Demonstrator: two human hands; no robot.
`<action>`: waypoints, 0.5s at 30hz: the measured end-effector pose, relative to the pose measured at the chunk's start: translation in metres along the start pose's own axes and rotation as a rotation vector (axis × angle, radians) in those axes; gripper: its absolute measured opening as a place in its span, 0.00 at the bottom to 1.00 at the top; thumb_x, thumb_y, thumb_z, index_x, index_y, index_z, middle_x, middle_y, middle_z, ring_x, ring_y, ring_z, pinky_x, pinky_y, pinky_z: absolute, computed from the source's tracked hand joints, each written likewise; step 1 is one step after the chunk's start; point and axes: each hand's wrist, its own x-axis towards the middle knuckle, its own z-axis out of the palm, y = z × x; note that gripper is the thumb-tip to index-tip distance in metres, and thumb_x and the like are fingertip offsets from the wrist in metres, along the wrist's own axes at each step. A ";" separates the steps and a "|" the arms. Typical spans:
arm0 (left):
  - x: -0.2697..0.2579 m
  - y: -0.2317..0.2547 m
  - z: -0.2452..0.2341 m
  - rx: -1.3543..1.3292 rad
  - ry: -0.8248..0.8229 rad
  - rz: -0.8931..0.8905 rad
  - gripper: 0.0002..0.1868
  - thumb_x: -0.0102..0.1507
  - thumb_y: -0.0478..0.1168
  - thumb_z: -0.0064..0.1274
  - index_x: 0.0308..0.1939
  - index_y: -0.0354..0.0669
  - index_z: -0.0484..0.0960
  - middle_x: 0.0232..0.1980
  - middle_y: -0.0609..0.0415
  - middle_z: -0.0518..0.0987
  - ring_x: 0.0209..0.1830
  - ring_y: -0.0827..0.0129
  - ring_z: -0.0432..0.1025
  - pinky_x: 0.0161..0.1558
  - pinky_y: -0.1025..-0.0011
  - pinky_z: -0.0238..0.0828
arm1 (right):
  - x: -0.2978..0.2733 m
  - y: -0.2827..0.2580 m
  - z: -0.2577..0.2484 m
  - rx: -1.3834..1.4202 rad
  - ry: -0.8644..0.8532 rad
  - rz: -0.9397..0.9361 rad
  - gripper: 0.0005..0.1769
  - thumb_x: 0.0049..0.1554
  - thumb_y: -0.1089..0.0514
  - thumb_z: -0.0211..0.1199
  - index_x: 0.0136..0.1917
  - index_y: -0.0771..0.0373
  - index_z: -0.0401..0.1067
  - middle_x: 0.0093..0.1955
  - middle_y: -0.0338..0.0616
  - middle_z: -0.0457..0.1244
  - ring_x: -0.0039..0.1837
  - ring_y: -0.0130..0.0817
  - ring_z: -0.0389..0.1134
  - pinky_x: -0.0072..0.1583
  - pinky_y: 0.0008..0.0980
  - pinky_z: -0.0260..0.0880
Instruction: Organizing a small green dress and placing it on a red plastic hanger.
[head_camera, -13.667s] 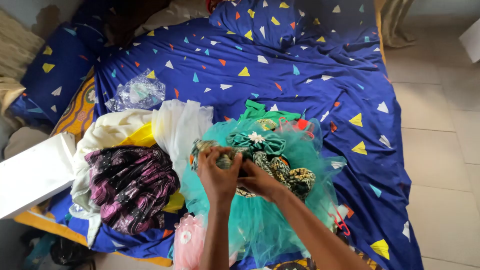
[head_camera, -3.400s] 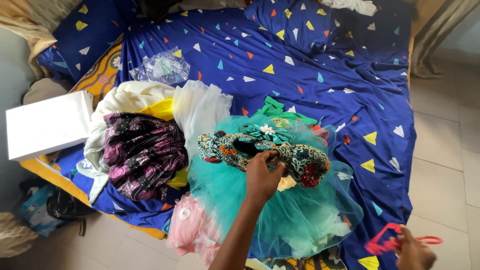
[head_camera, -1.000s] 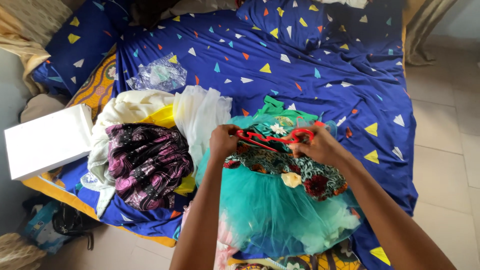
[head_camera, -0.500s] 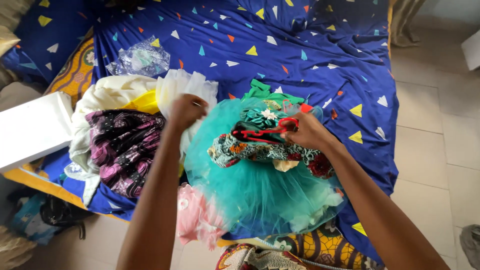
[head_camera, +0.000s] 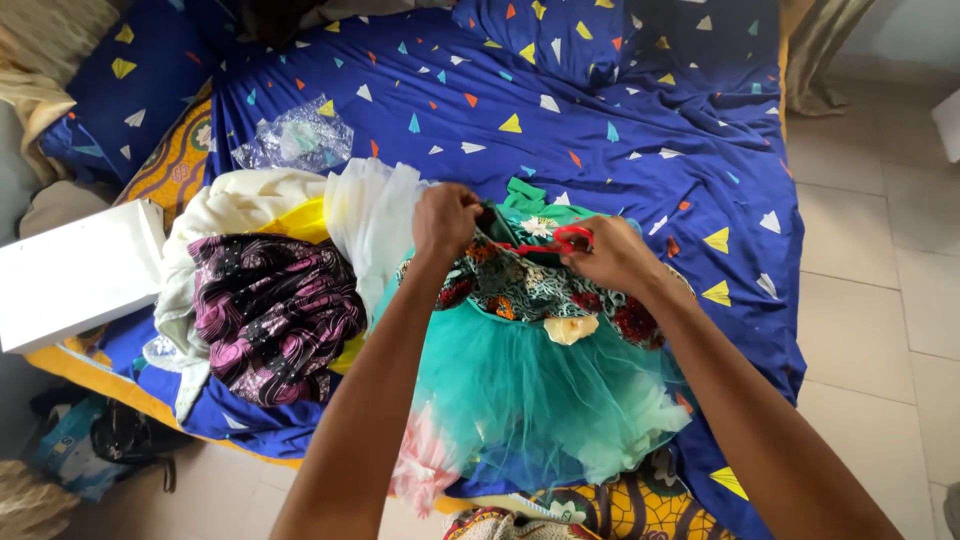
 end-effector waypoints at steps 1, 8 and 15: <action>0.006 0.007 0.001 -0.009 0.028 0.070 0.06 0.55 0.40 0.66 0.36 0.45 0.90 0.36 0.45 0.85 0.37 0.51 0.80 0.40 0.58 0.75 | -0.001 -0.017 -0.006 -0.191 0.021 0.000 0.18 0.48 0.61 0.69 0.53 0.56 0.80 0.41 0.52 0.72 0.42 0.42 0.75 0.47 0.40 0.72; 0.036 0.065 -0.014 -0.002 -0.033 0.187 0.04 0.57 0.36 0.63 0.35 0.42 0.88 0.35 0.45 0.84 0.37 0.50 0.80 0.39 0.57 0.75 | 0.047 -0.033 -0.022 -0.298 0.040 -0.030 0.11 0.49 0.57 0.70 0.47 0.58 0.82 0.40 0.57 0.70 0.44 0.54 0.73 0.48 0.47 0.71; 0.052 0.036 0.006 0.034 -0.154 0.167 0.07 0.57 0.41 0.63 0.39 0.50 0.90 0.38 0.50 0.86 0.39 0.55 0.81 0.44 0.60 0.76 | 0.072 -0.003 0.003 -0.220 0.153 -0.086 0.11 0.46 0.58 0.71 0.45 0.59 0.82 0.39 0.56 0.70 0.44 0.53 0.73 0.47 0.46 0.72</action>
